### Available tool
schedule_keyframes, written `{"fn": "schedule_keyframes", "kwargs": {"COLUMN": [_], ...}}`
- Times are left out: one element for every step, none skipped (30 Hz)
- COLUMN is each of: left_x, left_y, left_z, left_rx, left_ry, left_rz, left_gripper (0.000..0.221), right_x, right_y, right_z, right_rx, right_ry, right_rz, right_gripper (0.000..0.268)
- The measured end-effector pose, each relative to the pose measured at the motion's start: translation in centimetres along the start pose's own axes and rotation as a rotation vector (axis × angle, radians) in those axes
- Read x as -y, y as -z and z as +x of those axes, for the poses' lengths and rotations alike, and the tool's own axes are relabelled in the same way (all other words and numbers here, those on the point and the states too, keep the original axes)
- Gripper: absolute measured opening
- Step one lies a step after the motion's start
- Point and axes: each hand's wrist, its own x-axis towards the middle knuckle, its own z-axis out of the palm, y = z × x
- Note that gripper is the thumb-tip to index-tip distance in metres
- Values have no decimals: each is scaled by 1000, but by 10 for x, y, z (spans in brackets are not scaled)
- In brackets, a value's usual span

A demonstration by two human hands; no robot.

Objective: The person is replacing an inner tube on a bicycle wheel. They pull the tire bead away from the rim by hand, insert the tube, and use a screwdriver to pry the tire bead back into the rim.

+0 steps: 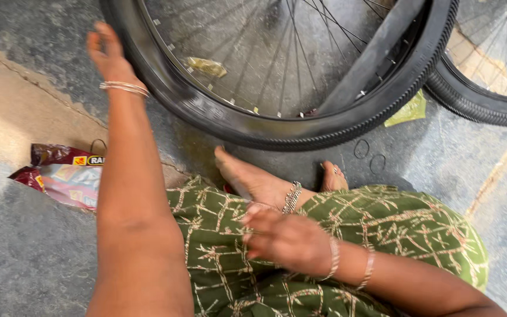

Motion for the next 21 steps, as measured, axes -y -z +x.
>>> {"fn": "schedule_keyframes", "kwargs": {"left_x": [-14,-24,-34,-40,-41,-37,-36,-39,-42,-47,-55,-64,-70,-75,-78,-78,-77,-76,-71,-66,-60], "left_y": [-7,-8,3,10,2,-10,-19,-29,-39,-55,-77,-98,-123,-145,-162,-175,-180,-178,-175,-170,-165], "left_z": [14,16,9,-6,-25,-51,-84,-119,-161,-198,-223,-246,-263,-277,-288,-295,-300,-304,-309,-311,-310], "left_rx": [93,103,68,34,-34,-102,-35,33,136,246,411,581,710,841,828,929,1035,1027,985,939,949], "left_ry": [50,57,76,91,81,70,-34,-140,-272,-404,-536,-672,-702,-730,-736,-650,-557,-561,-646,-732,-747], "left_rz": [-292,-302,-149,3,152,299,449,596,707,810,1030,1241,1318,1391,1397,1424,1445,1448,1515,1580,1570], "left_gripper": [119,119,123,128,125,122,118,115,112,109,110,112,113,113,113,110,107,107,103,101,101], "right_x": [-2,-3,-6,-8,-9,-10,-11,-10,-2,5,9,10,12,8,-9,-29,-38,-51,-71,-93,-115], "right_y": [13,28,43,60,71,83,96,109,124,138,152,164,175,183,183,178,192,200,197,189,177], "right_z": [-10,-23,-37,-52,-66,-80,-97,-117,-138,-156,-173,-185,-194,-199,-195,-187,-188,-187,-181,-176,-173], "right_rx": [-50,-100,-156,-212,-468,-723,-924,-1034,-1145,-1201,-1219,-1212,-1167,-1082,-985,-859,-719,-568,-433,-299,-158], "right_ry": [-129,-257,-351,-445,-557,-655,-691,-707,-748,-794,-836,-880,-924,-963,-985,-993,-989,-961,-929,-897,-863], "right_rz": [18,36,42,49,337,633,735,635,547,429,304,186,75,-35,-145,-245,-344,-432,-518,-575,-637], "right_gripper": [34,36,32,28,28,30,29,28,27,26,25,24,23,22,21,21,20,19,19,18,18]}}
